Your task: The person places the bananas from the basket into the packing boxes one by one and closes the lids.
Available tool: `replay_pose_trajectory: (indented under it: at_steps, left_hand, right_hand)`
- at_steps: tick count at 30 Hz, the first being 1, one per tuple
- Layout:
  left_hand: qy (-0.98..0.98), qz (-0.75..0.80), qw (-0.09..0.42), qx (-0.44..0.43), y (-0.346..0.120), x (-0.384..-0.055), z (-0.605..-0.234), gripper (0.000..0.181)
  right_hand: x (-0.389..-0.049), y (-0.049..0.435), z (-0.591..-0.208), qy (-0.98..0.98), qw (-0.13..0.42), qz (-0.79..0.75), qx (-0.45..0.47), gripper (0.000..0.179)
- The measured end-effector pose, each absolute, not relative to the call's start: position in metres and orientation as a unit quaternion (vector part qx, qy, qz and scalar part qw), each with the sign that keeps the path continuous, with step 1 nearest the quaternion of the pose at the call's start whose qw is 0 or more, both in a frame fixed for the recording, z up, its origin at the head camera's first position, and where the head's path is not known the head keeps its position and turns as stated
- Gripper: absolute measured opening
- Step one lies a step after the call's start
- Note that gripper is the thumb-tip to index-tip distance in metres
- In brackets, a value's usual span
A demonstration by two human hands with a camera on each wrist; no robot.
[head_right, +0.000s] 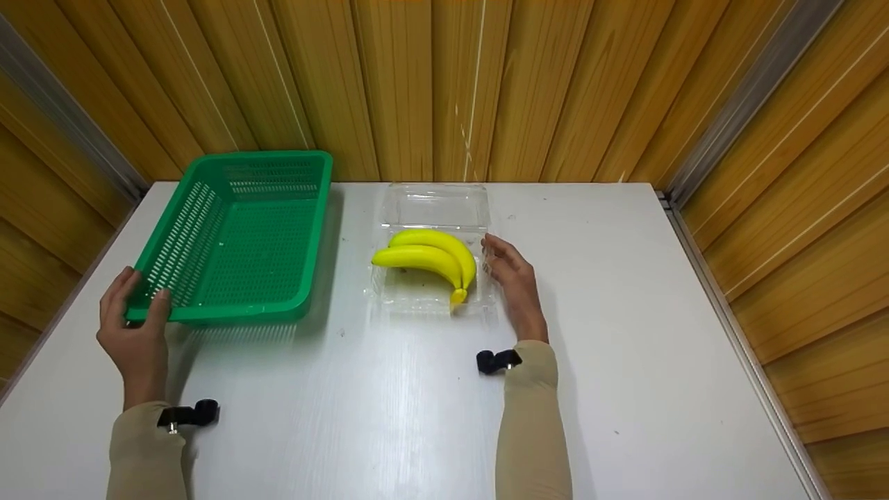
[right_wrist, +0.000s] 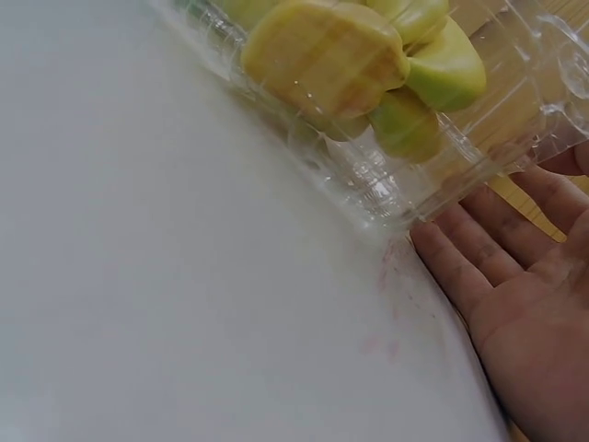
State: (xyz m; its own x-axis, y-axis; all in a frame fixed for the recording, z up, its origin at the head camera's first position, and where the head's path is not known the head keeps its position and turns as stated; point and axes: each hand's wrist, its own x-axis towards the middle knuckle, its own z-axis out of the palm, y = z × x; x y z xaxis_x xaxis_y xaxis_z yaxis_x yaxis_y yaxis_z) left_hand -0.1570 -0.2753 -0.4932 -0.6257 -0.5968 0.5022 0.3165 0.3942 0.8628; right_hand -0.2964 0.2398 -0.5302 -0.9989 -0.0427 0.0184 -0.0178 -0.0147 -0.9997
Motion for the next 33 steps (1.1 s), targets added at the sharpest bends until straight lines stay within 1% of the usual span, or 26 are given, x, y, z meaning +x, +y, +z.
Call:
replay_pose_trajectory:
  at_steps: [12,22,25,29,33]
  left_hand:
    - [-0.726,-0.546,0.398,0.123,-0.276,-0.155,-0.493,0.050]
    - [-0.735,-0.538,0.392,0.133,-0.288,-0.167,-0.513,0.051]
    - [-0.735,-0.537,0.392,0.131,-0.288,-0.167,-0.511,0.050]
    - [-0.732,-0.543,0.393,0.124,-0.282,-0.160,-0.499,0.050]
    - [-0.736,-0.541,0.385,0.131,-0.293,-0.165,-0.509,0.051]
  right_hand:
    - [-0.299,0.239,-0.533,0.693,-0.006,-0.720,-0.022,0.048]
    - [-0.299,0.240,-0.529,0.698,-0.030,-0.716,-0.003,0.043]
    - [-0.299,0.241,-0.529,0.689,-0.034,-0.724,-0.006,0.043]
    - [-0.300,0.243,-0.529,0.680,-0.033,-0.733,-0.008,0.042]
    - [-0.299,0.245,-0.531,0.678,-0.025,-0.734,-0.008,0.043]
